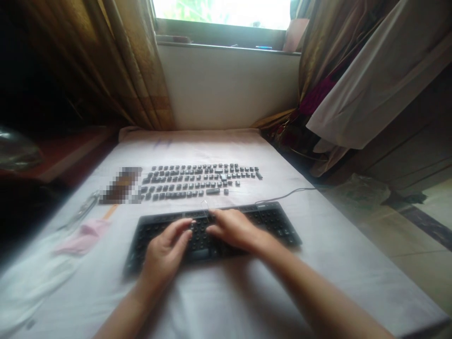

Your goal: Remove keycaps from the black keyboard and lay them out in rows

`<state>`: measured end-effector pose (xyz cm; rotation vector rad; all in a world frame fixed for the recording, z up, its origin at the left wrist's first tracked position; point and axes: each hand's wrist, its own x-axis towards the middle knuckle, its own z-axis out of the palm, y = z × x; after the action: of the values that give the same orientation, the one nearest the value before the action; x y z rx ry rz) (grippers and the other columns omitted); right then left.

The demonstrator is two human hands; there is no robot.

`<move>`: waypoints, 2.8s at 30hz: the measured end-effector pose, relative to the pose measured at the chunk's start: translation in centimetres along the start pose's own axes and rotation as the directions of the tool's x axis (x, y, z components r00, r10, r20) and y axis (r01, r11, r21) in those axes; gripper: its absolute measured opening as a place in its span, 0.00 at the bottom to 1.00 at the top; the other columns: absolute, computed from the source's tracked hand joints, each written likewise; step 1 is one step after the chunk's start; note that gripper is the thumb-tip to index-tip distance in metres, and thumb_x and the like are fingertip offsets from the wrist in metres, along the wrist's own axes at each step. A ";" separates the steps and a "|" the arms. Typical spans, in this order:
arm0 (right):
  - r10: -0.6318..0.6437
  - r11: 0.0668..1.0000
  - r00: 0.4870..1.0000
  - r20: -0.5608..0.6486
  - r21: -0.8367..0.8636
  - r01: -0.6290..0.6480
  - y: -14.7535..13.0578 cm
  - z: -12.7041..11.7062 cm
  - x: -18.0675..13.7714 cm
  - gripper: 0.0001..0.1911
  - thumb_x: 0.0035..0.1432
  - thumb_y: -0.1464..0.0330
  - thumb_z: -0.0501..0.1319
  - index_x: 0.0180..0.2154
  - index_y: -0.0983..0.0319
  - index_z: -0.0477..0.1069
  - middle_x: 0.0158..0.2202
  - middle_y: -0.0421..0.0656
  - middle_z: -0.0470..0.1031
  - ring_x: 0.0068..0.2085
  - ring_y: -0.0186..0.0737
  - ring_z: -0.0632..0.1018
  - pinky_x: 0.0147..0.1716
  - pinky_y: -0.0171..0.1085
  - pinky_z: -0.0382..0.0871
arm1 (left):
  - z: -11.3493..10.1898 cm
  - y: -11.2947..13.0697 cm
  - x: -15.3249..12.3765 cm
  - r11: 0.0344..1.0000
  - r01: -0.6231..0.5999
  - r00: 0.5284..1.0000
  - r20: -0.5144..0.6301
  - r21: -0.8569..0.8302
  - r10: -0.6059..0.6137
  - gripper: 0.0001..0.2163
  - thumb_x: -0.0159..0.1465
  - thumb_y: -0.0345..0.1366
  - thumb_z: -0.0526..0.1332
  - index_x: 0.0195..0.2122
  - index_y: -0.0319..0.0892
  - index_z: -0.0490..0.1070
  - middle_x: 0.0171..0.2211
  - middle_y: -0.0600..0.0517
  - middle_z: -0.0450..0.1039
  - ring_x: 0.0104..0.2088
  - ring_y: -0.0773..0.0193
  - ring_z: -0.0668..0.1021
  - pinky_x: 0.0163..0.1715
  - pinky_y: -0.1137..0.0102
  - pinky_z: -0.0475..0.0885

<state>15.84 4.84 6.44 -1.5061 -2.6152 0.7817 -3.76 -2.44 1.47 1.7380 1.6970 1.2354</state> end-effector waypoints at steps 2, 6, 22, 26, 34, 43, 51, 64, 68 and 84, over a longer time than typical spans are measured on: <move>0.015 1.000 1.000 0.006 -0.026 -0.015 -0.3 -0.1 0.1 0.23 0.62 0.62 0.63 0.57 0.62 0.71 0.52 0.53 0.79 0.53 0.55 0.79 0.49 0.44 0.72 | 0.1 -0.1 -0.1 0.998 0.034 0.999 0.023 -0.058 -0.033 0.14 0.62 0.45 0.61 0.45 0.46 0.77 0.39 0.51 0.83 0.38 0.58 0.84 0.41 0.68 0.79; 0.078 0.981 0.997 0.004 -0.177 -0.076 -0.9 -0.7 -0.3 0.24 0.64 0.60 0.61 0.59 0.61 0.69 0.48 0.54 0.81 0.49 0.56 0.81 0.45 0.46 0.75 | 0.1 -0.3 -0.2 0.990 0.067 0.997 0.053 -0.125 -0.061 0.13 0.61 0.45 0.62 0.43 0.45 0.76 0.37 0.51 0.83 0.37 0.59 0.84 0.39 0.69 0.78; -0.426 0.891 0.774 -0.469 -0.066 0.450 -1.0 2.2 -2.3 0.10 0.66 0.66 0.60 0.45 0.59 0.78 0.39 0.45 0.82 0.36 0.37 0.82 0.35 0.31 0.74 | -0.1 0.4 -0.7 0.903 0.241 0.960 0.223 -0.355 -0.168 0.12 0.61 0.44 0.64 0.41 0.43 0.75 0.38 0.49 0.81 0.38 0.57 0.83 0.42 0.67 0.79; -0.422 0.896 0.800 -0.427 -0.065 0.439 -1.2 1.8 -2.3 0.10 0.66 0.65 0.59 0.41 0.59 0.78 0.38 0.44 0.82 0.33 0.36 0.82 0.32 0.31 0.74 | -0.2 0.4 -0.8 0.912 0.225 0.953 0.273 -0.344 -0.132 0.11 0.62 0.44 0.63 0.41 0.44 0.75 0.40 0.48 0.82 0.40 0.57 0.84 0.43 0.66 0.80; 0.068 0.997 0.914 -0.399 0.060 -0.047 4.4 -2.8 1.2 0.11 0.60 0.70 0.65 0.45 0.58 0.79 0.42 0.42 0.83 0.38 0.37 0.81 0.42 0.35 0.74 | -1.5 -0.6 -0.1 0.998 0.030 0.999 0.037 -0.048 -0.029 0.13 0.64 0.46 0.61 0.45 0.47 0.76 0.42 0.50 0.83 0.40 0.59 0.84 0.42 0.68 0.80; 0.246 0.966 0.915 -0.320 0.001 -0.260 9.9 -3.4 5.7 0.11 0.56 0.67 0.67 0.43 0.55 0.81 0.39 0.40 0.84 0.37 0.39 0.82 0.42 0.37 0.73 | -2.3 -2.4 0.7 0.997 0.012 0.995 -0.095 0.070 -0.005 0.15 0.65 0.49 0.59 0.43 0.46 0.77 0.39 0.51 0.83 0.38 0.59 0.84 0.43 0.68 0.79; 0.251 0.959 0.930 -0.269 -0.061 -0.277 9.6 -2.9 6.2 0.12 0.57 0.65 0.66 0.44 0.53 0.81 0.40 0.40 0.84 0.40 0.40 0.81 0.42 0.36 0.72 | -2.4 -2.5 1.0 0.997 0.013 0.995 -0.101 0.077 -0.005 0.14 0.64 0.48 0.59 0.42 0.46 0.77 0.38 0.51 0.83 0.37 0.59 0.84 0.43 0.67 0.79; 0.216 0.967 0.944 -0.248 -0.081 -0.242 9.5 -3.4 5.6 0.18 0.55 0.67 0.66 0.49 0.56 0.78 0.42 0.41 0.83 0.39 0.40 0.81 0.41 0.36 0.72 | -2.6 -2.4 1.0 0.995 0.009 0.995 -0.097 0.104 0.001 0.14 0.64 0.49 0.59 0.41 0.46 0.78 0.38 0.51 0.83 0.37 0.58 0.84 0.45 0.67 0.79; 0.196 0.970 0.935 -0.297 -0.082 -0.229 8.9 -3.9 4.0 0.14 0.60 0.68 0.62 0.47 0.58 0.78 0.44 0.43 0.82 0.39 0.40 0.81 0.42 0.38 0.71 | -2.9 -2.5 1.1 0.994 0.025 0.993 -0.114 0.107 -0.013 0.15 0.64 0.49 0.59 0.43 0.46 0.77 0.40 0.51 0.83 0.39 0.58 0.84 0.46 0.66 0.78; 0.149 0.957 0.989 0.011 -0.255 -0.142 -1.2 -0.5 -1.9 0.10 0.59 0.63 0.62 0.36 0.62 0.78 0.39 0.52 0.83 0.40 0.54 0.82 0.36 0.42 0.71 | -2.8 -2.4 1.1 0.991 -0.050 0.992 -0.113 0.121 0.063 0.14 0.65 0.47 0.58 0.42 0.46 0.78 0.39 0.51 0.83 0.37 0.59 0.84 0.45 0.66 0.79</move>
<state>16.01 3.00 7.85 -1.7803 -2.7384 0.4933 -7.48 -1.82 1.34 1.8262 1.8327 1.3086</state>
